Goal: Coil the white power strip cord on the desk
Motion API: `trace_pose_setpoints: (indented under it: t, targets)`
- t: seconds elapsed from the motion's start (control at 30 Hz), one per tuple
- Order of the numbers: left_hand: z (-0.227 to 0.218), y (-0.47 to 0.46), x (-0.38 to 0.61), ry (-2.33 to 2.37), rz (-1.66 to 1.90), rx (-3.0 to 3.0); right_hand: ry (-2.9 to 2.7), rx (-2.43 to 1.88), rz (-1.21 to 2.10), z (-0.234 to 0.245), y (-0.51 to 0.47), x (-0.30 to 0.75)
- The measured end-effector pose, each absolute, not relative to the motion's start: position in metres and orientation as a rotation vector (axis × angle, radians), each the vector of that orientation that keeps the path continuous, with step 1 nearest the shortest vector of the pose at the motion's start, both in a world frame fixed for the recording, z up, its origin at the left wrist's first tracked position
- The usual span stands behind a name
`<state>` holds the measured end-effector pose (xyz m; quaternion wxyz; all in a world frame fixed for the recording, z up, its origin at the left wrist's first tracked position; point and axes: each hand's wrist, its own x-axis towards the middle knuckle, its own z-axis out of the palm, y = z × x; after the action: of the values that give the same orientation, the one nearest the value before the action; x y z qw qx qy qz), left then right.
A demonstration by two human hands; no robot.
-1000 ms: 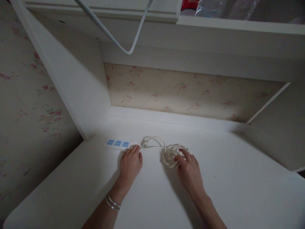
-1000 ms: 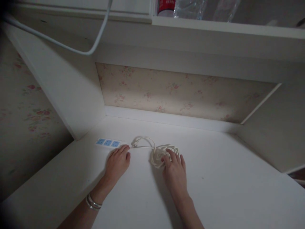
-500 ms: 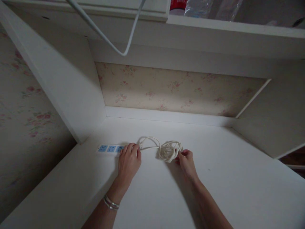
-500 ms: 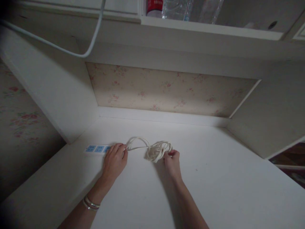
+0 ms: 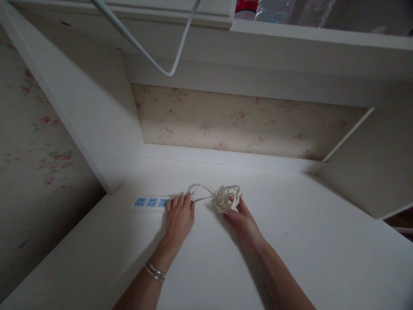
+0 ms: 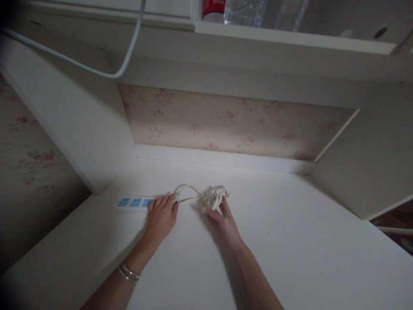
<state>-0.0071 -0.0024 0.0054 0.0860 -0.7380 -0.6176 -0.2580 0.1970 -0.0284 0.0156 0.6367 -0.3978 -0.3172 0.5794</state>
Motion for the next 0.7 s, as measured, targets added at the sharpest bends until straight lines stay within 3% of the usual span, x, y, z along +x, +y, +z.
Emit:
trace_pose_setpoints:
  t: [0.2, 0.47, 0.7]
  targets:
    - [0.005, -0.001, -0.004, -1.906, -0.798, -2.176, -0.831, -1.153, 1.182, -0.004, -0.021, 0.181]
    - [0.002, 0.001, -0.007, -1.914, -1.019, -2.256, -0.802, -1.125, 1.280, -0.012, -0.018, 0.188]
    - [0.012, -0.005, -0.002, -1.639, -1.281, -2.368, -0.829, -1.109, 1.242, -0.010, -0.019, 0.184]
